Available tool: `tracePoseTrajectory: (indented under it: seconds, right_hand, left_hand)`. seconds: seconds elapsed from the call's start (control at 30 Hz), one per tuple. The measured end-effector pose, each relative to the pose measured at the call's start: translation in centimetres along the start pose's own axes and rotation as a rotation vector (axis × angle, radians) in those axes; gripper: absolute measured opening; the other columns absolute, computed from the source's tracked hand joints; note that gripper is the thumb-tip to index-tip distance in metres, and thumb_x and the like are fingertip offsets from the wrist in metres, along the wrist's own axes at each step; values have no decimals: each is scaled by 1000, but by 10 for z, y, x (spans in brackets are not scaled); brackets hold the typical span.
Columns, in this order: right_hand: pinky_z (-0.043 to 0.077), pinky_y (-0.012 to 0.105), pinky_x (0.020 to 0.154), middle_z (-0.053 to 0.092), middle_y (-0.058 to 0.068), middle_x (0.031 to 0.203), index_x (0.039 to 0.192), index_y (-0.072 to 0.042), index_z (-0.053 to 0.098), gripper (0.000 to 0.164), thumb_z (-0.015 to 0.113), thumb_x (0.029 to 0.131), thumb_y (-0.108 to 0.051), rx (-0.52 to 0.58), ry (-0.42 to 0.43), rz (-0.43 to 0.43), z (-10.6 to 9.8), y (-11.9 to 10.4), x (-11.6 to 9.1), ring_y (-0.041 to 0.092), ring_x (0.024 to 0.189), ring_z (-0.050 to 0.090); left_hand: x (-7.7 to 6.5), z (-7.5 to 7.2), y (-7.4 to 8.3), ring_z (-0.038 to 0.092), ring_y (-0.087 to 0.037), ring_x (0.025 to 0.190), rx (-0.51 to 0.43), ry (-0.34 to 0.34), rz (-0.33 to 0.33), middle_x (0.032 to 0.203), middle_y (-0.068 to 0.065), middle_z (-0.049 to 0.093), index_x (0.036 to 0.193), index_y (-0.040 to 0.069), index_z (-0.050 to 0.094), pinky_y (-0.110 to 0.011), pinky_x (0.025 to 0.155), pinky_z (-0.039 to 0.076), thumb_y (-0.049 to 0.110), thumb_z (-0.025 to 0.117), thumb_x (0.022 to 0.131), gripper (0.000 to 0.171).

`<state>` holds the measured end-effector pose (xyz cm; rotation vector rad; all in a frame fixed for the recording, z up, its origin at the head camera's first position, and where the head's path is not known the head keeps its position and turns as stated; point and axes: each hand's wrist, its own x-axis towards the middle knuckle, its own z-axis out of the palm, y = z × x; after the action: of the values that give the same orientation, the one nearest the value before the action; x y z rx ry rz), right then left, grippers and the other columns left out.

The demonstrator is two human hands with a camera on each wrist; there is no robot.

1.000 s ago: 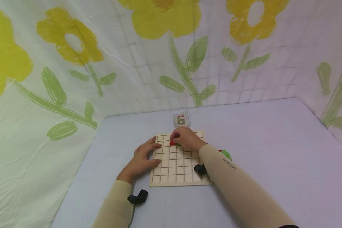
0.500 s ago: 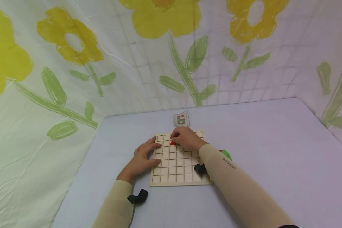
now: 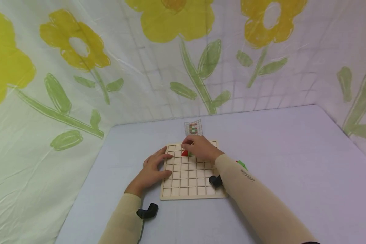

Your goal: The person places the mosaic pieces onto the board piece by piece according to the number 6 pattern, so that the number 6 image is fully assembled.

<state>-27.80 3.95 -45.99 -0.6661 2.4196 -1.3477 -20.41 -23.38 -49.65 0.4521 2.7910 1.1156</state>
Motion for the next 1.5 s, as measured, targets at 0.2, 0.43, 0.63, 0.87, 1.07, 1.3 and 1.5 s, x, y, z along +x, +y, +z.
tracePoseTrajectory:
  seconds: [0.2, 0.43, 0.63, 0.87, 1.07, 1.3, 1.5]
  right_hand:
    - [54, 50, 94, 69, 9, 124, 131, -9, 72, 44, 58, 113, -47, 83, -13, -11, -8, -2, -5, 26, 102, 69]
    - [54, 55, 99, 66, 17, 129, 147, -1, 60, 60, 47, 116, -51, 193, -51, -4, -18, -10, -13, 36, 113, 67]
    - [52, 54, 102, 65, 16, 134, 150, -4, 59, 69, 36, 116, -58, 235, -50, 23, -26, -11, -22, 36, 118, 65]
    - [52, 51, 102, 67, 14, 131, 149, -8, 60, 79, 32, 111, -71, 268, -26, 10, -40, -9, -35, 33, 118, 65]
    - [50, 50, 105, 68, 12, 132, 150, -4, 58, 81, 31, 112, -70, 227, 3, 33, -49, 1, -52, 31, 120, 65]
    - [47, 56, 107, 69, 12, 132, 148, -1, 59, 73, 30, 117, -59, 209, 43, 18, -60, 9, -72, 33, 120, 64]
    - [45, 57, 108, 68, 15, 133, 149, -1, 59, 67, 31, 118, -54, 188, 70, 17, -72, 17, -88, 33, 122, 63]
  left_hand:
    - [-1, 1, 0, 20, -25, 163, 4, 11, 6, 178, 0, 27, 145, 22, 66, -56, 126, 2, 33, 80, 87, 61]
    - [-2, 1, 0, 21, -28, 163, -8, 22, 17, 177, -1, 29, 145, 21, 66, -60, 125, 2, 31, 80, 87, 60]
    - [-3, 0, 3, 21, -28, 163, -11, 20, 7, 177, 0, 28, 144, 22, 66, -59, 125, 2, 31, 80, 87, 59]
    - [-3, 1, 4, 20, -27, 163, -6, 24, 0, 178, 0, 28, 144, 22, 66, -58, 126, 2, 31, 80, 87, 59]
    - [-3, 1, 4, 20, -28, 163, -11, 15, 1, 178, 0, 27, 145, 21, 66, -59, 125, 1, 30, 80, 88, 59]
    - [-3, 2, 5, 20, -28, 163, -3, 8, -11, 178, 2, 26, 145, 23, 65, -57, 126, 1, 32, 80, 88, 60]
    - [-3, 3, 5, 20, -29, 163, 2, 11, -14, 178, 1, 27, 146, 22, 65, -57, 126, 2, 31, 80, 88, 60]
